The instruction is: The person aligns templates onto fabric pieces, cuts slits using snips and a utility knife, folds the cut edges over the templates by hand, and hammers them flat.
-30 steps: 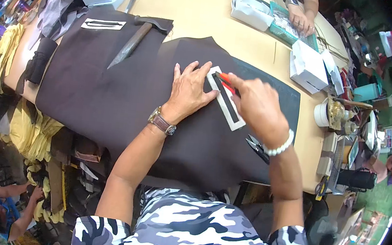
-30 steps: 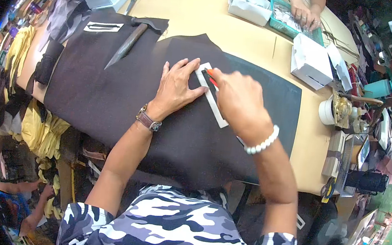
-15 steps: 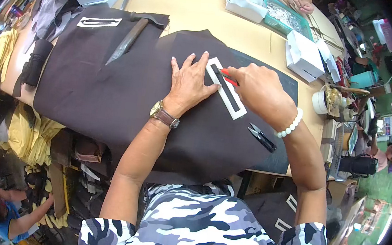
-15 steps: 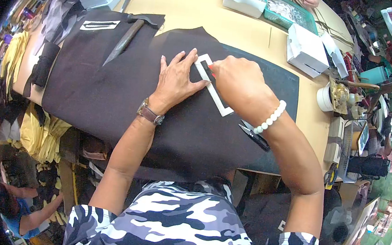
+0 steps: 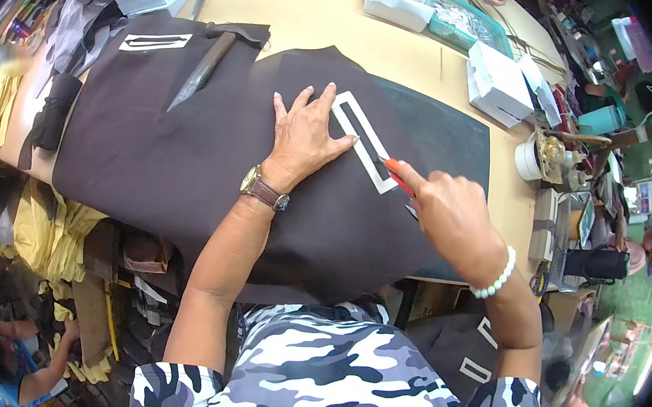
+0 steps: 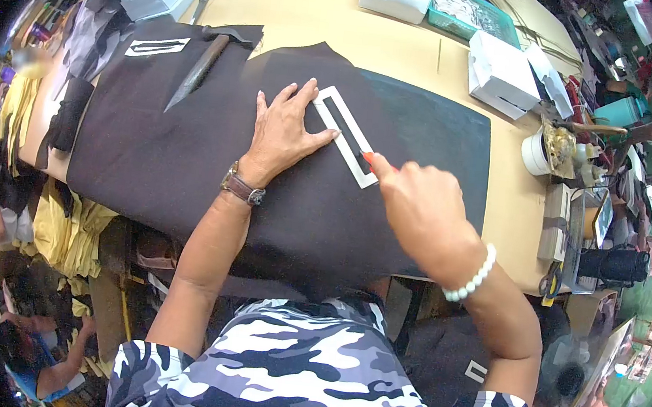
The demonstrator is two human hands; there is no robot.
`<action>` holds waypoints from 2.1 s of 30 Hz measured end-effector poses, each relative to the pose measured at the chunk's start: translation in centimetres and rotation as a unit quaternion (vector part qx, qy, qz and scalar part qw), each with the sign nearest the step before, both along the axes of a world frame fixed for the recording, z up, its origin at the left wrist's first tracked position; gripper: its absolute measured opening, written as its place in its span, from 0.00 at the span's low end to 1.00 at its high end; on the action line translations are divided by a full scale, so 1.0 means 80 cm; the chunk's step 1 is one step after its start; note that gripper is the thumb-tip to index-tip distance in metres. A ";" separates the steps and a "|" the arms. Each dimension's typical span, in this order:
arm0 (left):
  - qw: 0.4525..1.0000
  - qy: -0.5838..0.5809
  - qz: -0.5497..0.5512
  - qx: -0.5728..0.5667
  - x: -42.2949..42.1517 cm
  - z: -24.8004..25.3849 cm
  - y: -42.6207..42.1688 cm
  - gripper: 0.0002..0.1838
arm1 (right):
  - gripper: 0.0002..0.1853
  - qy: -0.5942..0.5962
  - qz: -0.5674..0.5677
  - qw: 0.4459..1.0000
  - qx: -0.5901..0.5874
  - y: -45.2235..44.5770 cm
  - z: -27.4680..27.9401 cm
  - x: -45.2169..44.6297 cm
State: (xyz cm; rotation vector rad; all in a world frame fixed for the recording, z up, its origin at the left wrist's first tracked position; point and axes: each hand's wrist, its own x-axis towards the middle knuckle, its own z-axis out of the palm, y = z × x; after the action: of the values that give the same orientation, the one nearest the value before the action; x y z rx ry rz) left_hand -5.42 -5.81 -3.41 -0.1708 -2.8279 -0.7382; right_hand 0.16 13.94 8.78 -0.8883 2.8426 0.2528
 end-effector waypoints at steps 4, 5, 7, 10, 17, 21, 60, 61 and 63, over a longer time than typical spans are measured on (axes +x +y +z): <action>1.000 0.005 -0.007 0.003 -0.001 -0.002 0.001 0.44 | 0.25 0.017 -0.006 1.000 0.011 0.015 -0.008 0.022; 1.000 0.010 -0.010 0.006 -0.001 -0.002 0.000 0.44 | 0.26 0.015 -0.015 1.000 0.012 0.016 -0.010 0.024; 1.000 0.021 -0.013 0.009 -0.003 -0.002 -0.002 0.44 | 0.27 -0.002 -0.029 0.999 -0.022 0.018 -0.010 0.022; 0.997 0.065 0.015 0.027 -0.009 -0.003 -0.010 0.46 | 0.25 -0.091 -0.063 0.975 -0.191 0.052 -0.011 -0.003; 0.941 0.059 0.332 -0.019 -0.032 -0.035 -0.086 0.34 | 0.16 0.095 -0.250 0.895 -0.356 0.134 -0.104 -0.074; 0.941 0.082 0.318 -0.082 -0.024 -0.044 -0.096 0.23 | 0.18 0.323 -0.146 0.913 -0.201 0.158 -0.169 -0.102; 0.657 -0.190 0.074 0.726 0.060 0.022 -0.005 0.11 | 0.16 -0.357 -0.285 0.547 -0.702 -0.031 -0.125 0.027; 0.657 -0.178 0.071 0.729 0.060 0.020 -0.002 0.11 | 0.16 -0.354 -0.288 0.551 -0.699 -0.031 -0.124 0.025; 0.654 -0.159 0.064 0.737 0.060 0.018 0.004 0.11 | 0.15 -0.344 -0.288 0.557 -0.698 -0.029 -0.124 0.021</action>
State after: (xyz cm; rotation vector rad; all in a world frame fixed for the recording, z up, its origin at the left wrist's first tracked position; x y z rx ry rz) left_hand -0.58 -5.46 -1.99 0.4535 -1.4784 -2.7890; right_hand 1.86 11.59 -1.15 0.0718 1.8207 -2.0817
